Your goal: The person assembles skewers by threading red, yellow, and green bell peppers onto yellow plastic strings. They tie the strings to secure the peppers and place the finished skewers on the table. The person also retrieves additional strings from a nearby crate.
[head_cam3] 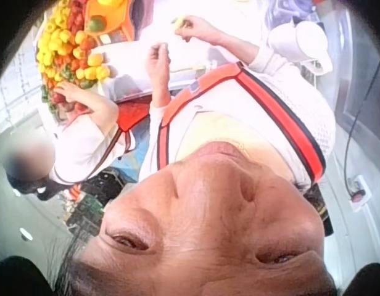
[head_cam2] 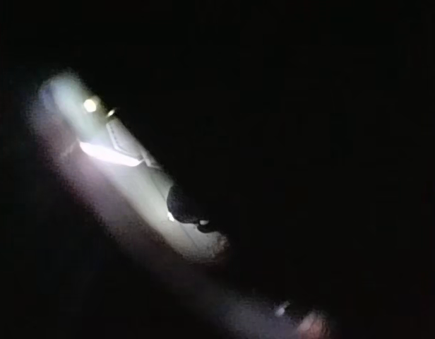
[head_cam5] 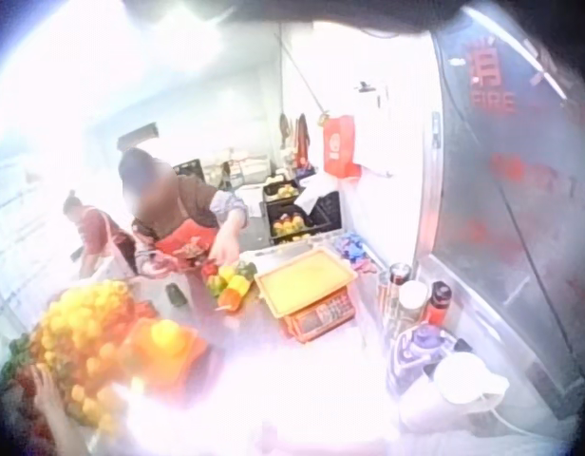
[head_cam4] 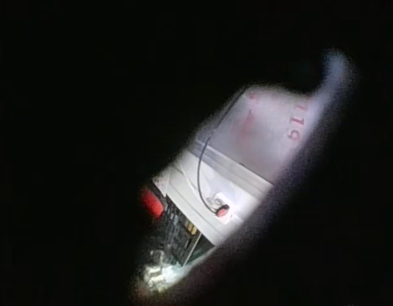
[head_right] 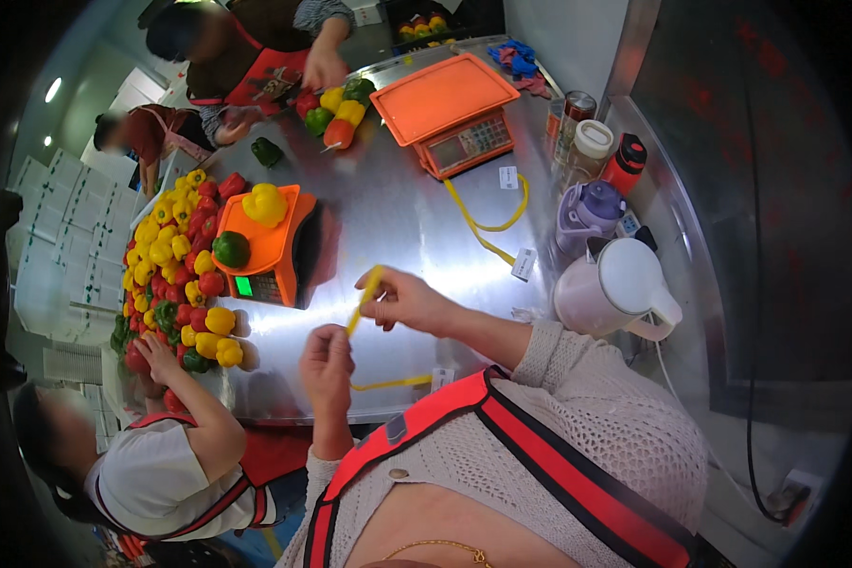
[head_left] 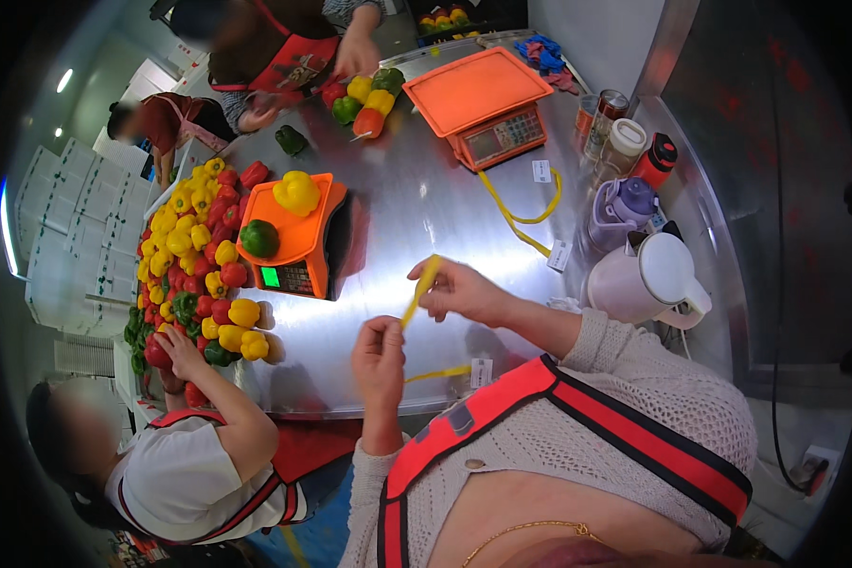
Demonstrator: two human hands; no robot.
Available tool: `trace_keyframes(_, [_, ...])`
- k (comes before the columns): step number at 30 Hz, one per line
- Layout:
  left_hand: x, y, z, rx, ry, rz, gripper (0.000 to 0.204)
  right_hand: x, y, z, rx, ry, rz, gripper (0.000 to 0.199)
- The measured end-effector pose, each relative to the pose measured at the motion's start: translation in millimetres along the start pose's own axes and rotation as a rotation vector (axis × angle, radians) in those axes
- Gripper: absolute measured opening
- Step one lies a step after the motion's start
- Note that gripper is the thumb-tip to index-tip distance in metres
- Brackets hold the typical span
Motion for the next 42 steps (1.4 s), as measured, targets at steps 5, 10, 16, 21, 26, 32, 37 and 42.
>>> trace_keyframes(5, [-2,-3,18,-0.088,0.012,0.039,0.007,5,-1,17,0.018,-0.004,0.017,0.015])
trace_keyframes(10, [-19,-6,-2,-0.091,-0.082,0.137,0.018,-9,-15,12,0.119,-0.286,0.12,0.02])
trace_keyframes(16, [-12,1,-2,-0.08,0.107,0.194,0.019,-5,-15,26,0.257,-0.471,-0.049,0.022])
trace_keyframes(21, [-9,5,-1,0.033,0.068,0.184,0.009,-3,-18,32,0.231,-0.499,-0.054,0.021])
trace_keyframes(26, [-18,4,-16,0.118,-0.311,0.109,0.009,-7,-21,28,0.104,-0.306,-0.012,0.015])
trace_keyframes(32, [-15,7,-15,0.098,-0.433,0.152,0.006,-4,-20,19,0.171,-0.319,0.005,0.006])
trace_keyframes(37, [-17,2,-5,0.062,-0.364,0.22,0.009,2,-13,23,0.287,-0.44,-0.044,0.01])
trace_keyframes(42, [-7,1,8,0.122,-0.063,0.216,0.012,16,13,1,0.249,0.019,-0.008,0.015])
Point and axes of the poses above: each hand's wrist, its own y-axis towards the middle knuckle, its own x-axis out of the back of the hand, z = x × y, the point moved 1 cm from there along y, towards the middle knuckle, and after that the axes turned 7 degrees about -z, right-handed, at the moved point
